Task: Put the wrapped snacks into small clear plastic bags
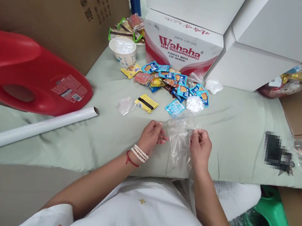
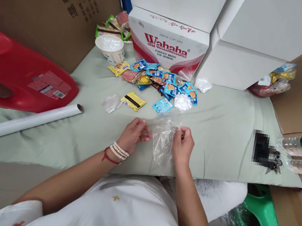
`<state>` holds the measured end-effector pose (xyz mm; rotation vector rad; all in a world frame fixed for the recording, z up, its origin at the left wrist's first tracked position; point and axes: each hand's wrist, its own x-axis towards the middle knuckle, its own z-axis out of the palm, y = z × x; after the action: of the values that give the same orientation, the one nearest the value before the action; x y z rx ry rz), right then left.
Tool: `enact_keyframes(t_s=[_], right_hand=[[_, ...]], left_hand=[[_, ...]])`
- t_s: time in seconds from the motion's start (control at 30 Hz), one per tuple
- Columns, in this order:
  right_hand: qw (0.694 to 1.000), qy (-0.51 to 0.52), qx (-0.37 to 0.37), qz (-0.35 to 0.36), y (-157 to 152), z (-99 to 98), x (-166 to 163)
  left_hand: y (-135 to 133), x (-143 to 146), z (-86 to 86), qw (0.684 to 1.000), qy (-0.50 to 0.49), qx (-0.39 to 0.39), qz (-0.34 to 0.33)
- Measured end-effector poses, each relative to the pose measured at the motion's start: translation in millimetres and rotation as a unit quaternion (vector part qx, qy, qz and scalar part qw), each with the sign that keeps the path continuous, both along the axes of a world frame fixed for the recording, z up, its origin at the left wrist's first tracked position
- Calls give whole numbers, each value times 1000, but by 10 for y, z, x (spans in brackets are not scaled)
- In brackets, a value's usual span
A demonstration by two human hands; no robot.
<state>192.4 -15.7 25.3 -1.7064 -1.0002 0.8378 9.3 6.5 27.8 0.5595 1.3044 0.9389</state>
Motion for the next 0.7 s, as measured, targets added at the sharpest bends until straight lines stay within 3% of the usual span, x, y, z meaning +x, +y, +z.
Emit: enact_keyframes(t_s=[0.1,0.27,0.33,0.5,0.7], right_hand=[[997,-56,44,13,-83,85,-180],[974,184,-1,135,-141,247,-512],[968,217,-10,123,-122,262,-517],[983,168,-6,68,-59,214,-270],[984,178,-8,32,24,174,-90]], left_hand=[[-181,78,117,999,-15,12,-46],[-265,335,201,986,-99,98,-95],[-211,373,169,984,-96,121,-88],[-116,236,2,988,-69,118,-69],[-54,7,-104,988,-124,83,-39]])
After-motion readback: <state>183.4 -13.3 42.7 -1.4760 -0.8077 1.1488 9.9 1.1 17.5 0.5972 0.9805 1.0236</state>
